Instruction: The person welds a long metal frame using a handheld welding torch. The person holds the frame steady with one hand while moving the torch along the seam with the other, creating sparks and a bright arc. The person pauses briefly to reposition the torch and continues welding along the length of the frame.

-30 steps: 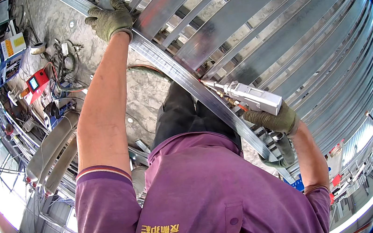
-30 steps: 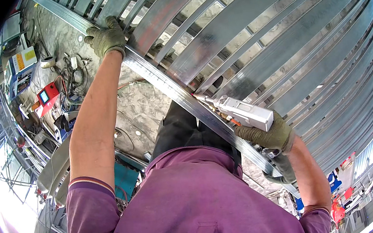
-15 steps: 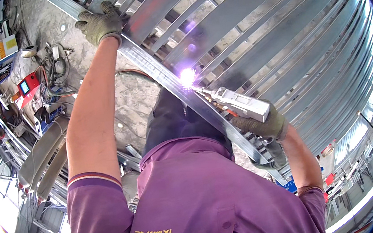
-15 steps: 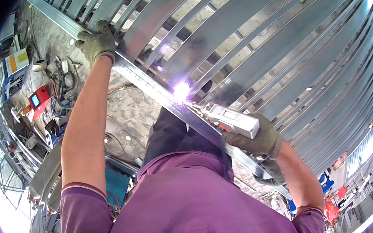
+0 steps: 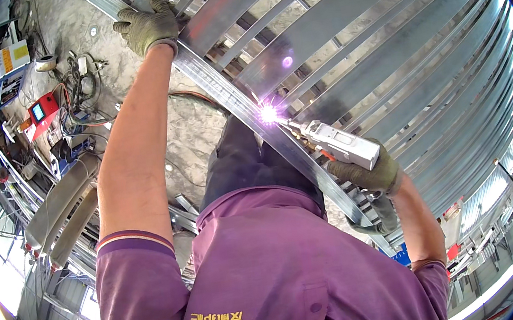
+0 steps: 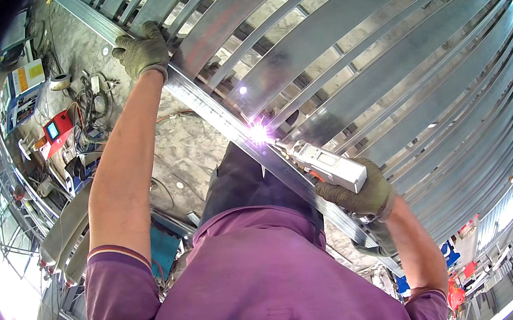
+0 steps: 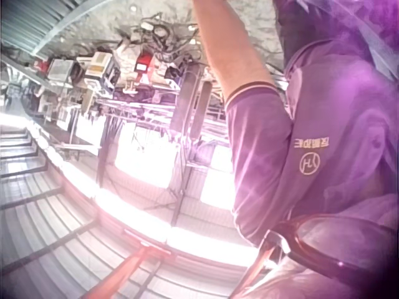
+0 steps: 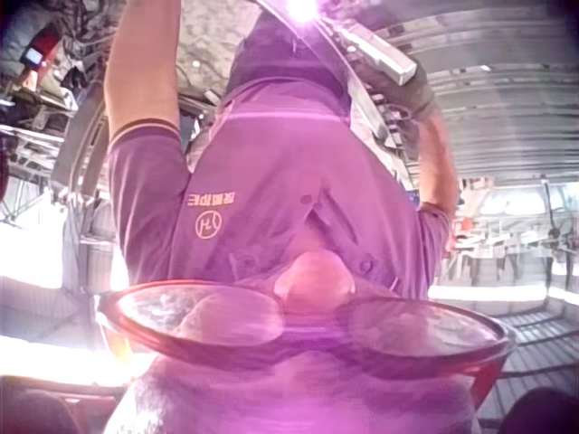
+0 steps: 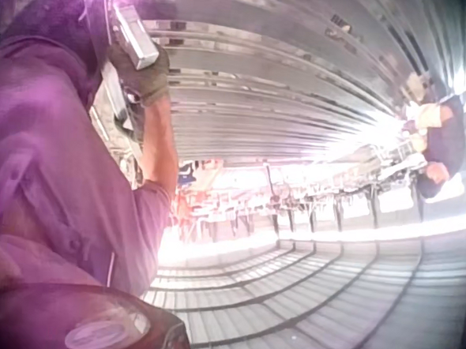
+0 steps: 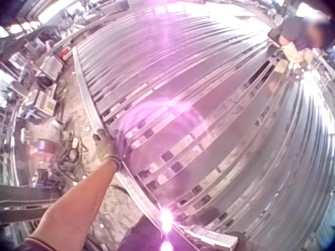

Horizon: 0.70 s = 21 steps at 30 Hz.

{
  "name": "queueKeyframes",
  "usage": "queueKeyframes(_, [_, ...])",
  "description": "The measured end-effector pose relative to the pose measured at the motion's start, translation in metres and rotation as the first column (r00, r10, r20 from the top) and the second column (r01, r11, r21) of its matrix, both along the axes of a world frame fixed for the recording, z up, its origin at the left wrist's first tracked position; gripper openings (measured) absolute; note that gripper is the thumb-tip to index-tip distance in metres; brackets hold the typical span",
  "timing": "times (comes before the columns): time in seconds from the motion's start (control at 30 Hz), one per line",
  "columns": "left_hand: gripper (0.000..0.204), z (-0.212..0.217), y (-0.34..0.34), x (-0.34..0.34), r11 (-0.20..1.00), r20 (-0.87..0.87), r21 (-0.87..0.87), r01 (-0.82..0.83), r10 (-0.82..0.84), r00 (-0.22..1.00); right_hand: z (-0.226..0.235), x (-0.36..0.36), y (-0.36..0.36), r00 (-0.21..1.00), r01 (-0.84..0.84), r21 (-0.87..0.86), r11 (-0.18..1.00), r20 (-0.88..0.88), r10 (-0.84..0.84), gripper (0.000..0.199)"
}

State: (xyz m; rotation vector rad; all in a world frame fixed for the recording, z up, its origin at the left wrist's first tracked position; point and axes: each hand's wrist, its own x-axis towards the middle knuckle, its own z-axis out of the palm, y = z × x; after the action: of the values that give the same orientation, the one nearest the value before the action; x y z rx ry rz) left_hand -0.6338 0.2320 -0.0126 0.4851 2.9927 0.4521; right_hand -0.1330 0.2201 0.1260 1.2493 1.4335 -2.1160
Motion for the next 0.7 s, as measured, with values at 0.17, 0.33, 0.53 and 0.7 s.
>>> queueKeyframes(0.17, [0.104, 0.0002, -0.0020, -0.0024, 1.000, 0.019, -0.002, 0.001, -0.001, 1.000, 0.0032, 0.0002, -0.0025, 0.999, 0.050, -0.019, 0.999, 0.004, -0.050, 0.053])
queueKeyframes(0.33, [0.108, 0.0027, -0.0023, -0.0013, 1.000, 0.049, -0.017, 0.001, 0.000, 0.999, 0.0069, 0.0003, -0.0017, 0.999, 0.048, -0.016, 0.999, 0.023, -0.048, 0.049])
queueKeyframes(0.53, [0.109, -0.0010, -0.0034, -0.0029, 1.000, 0.045, -0.009, 0.003, -0.003, 0.999, 0.0010, 0.0069, -0.0047, 0.999, 0.043, -0.012, 0.999, 0.016, -0.043, 0.049])
queueKeyframes(0.7, [0.109, -0.0006, -0.0028, -0.0027, 1.000, 0.033, -0.017, 0.007, -0.007, 0.999, 0.0029, 0.0077, -0.0053, 0.998, 0.048, -0.018, 0.999, 0.037, -0.047, 0.049])
